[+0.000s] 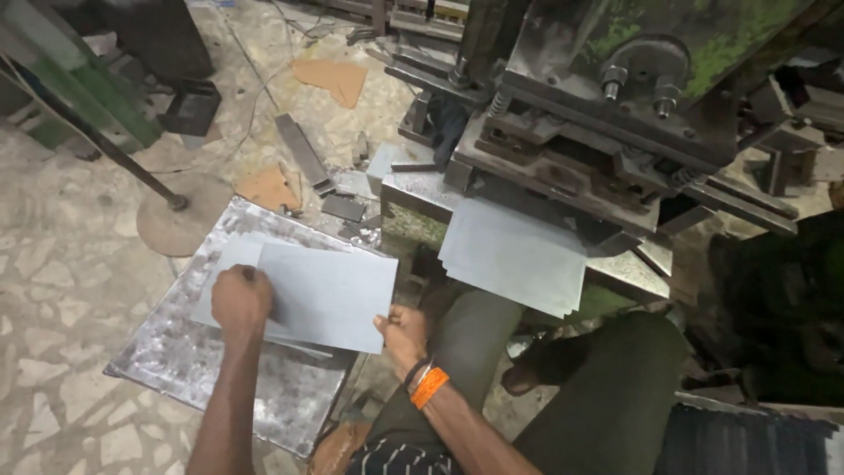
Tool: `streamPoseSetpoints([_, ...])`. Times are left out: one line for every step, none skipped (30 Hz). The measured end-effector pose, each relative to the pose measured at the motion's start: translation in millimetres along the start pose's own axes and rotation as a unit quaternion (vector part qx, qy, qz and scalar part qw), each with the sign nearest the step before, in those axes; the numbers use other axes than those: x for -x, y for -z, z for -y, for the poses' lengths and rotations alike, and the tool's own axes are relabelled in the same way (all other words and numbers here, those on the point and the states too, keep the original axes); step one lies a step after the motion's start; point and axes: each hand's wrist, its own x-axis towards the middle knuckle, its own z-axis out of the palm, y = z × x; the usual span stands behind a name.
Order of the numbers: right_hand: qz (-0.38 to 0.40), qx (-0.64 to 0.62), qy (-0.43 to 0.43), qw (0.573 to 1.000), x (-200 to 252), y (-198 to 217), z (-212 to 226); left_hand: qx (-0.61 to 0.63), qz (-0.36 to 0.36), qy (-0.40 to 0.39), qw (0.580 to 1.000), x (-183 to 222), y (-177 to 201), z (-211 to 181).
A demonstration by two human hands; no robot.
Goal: Feeding rectangular metal sheets into a manual vertical press for stamping and stacking them.
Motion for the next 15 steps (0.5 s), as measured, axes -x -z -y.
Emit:
streamPoseSetpoints([0.003, -0.001, 0.001, 1.0, -0.4, -0.6, 0.8, 0.0, -0.003, 0.001, 1.0, -6.9, 0.5, 4.7])
streamPoseSetpoints([0.007, 0.002, 0.004, 1.0, -0.8, -1.4, 1.6, 0.013, 0.007, 0.006, 1.0, -13.9, 1.0, 9.6])
streamPoseSetpoints([0.01, 0.004, 0.004, 1.0, -0.1, -0.4, 1.0, 0.025, 0.019, 0.01, 0.999, -18.8, 0.0, 14.2])
streamPoseSetpoints([0.011, 0.004, 0.004, 1.0, -1.5, -3.3, -2.4, 0.025, 0.018, 0.01, 0.999, -15.5, 12.2, 10.2])
streamPoseSetpoints([0.007, 0.007, 0.005, 1.0, -3.8, -5.4, -5.2, 0.037, 0.031, 0.006, 0.999, -13.0, 23.6, 4.2])
streamPoseSetpoints([0.003, 0.011, 0.007, 1.0, -6.1, -7.3, -7.9, 0.05, 0.044, 0.003, 0.998, -10.4, 35.0, -1.9])
streamPoseSetpoints([0.003, 0.01, 0.007, 1.0, -8.1, -6.8, -12.0, 0.049, 0.044, 0.002, 0.998, -12.9, 32.6, 3.6])
streamPoseSetpoints([-0.006, 0.022, 0.004, 1.0, -10.3, -6.0, -15.9, 0.051, 0.042, -0.002, 0.998, -15.5, 30.1, 8.8])
streamPoseSetpoints([-0.016, 0.031, 0.002, 0.999, -13.2, -6.2, -19.2, 0.052, 0.041, -0.008, 0.998, -20.3, 28.2, 12.8])
streamPoseSetpoints([-0.018, 0.029, 0.002, 0.999, -21.5, -8.4, -22.7, 0.05, 0.04, -0.011, 0.998, -27.8, 25.8, 15.8])
streamPoseSetpoints([-0.012, 0.067, 0.0, 0.998, -27.0, -8.3, -28.8, 0.039, 0.035, -0.007, 0.999, -32.0, 21.4, 19.6])
streamPoseSetpoints([-0.007, 0.105, -0.003, 0.994, -32.5, -8.1, -35.1, 0.028, 0.03, -0.002, 0.999, -36.2, 16.8, 23.3])
streamPoseSetpoints([-0.01, 0.102, -0.005, 0.995, -35.2, -10.3, -39.1, 0.027, 0.033, -0.006, 0.999, -39.7, 20.3, 23.0])
streamPoseSetpoints([-0.009, 0.089, 0.008, 0.996, -37.8, -12.4, -43.0, 0.018, 0.037, -0.011, 0.999, -43.3, 24.0, 22.5])
streamPoseSetpoints([-0.007, 0.076, 0.022, 0.997, -40.7, -14.3, -46.5, 0.01, 0.04, -0.015, 0.999, -46.7, 27.6, 22.0])
